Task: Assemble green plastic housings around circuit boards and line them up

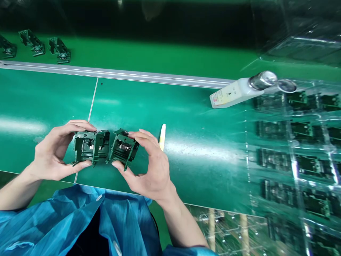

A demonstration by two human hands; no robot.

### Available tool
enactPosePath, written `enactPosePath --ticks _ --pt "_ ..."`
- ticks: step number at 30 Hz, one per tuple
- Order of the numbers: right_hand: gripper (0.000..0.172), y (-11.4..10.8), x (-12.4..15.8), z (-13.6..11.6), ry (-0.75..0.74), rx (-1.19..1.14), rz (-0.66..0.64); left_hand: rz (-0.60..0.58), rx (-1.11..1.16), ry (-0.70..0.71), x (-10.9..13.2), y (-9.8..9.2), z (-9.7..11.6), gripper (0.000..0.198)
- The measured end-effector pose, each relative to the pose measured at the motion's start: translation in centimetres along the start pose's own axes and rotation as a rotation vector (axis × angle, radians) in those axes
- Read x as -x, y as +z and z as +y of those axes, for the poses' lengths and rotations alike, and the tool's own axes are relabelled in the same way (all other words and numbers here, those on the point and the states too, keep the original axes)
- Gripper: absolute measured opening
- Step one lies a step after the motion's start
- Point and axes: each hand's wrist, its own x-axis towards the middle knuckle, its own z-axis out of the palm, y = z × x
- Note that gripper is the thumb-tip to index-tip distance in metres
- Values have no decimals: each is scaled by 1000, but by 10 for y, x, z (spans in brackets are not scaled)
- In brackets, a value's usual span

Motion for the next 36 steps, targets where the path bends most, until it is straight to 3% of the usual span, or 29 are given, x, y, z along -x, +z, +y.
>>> enactPosePath --ticks 15,26,36 --pt "70 0 2 -6 48 51 -48 -44 -34 -119 6 -7 -9 58" --pt "65 -3 4 -9 101 169 -68 -99 -95 -153 6 -2 -8 58" --pt "69 -2 10 6 23 143 -57 -106 -269 45 3 1 -15 55"
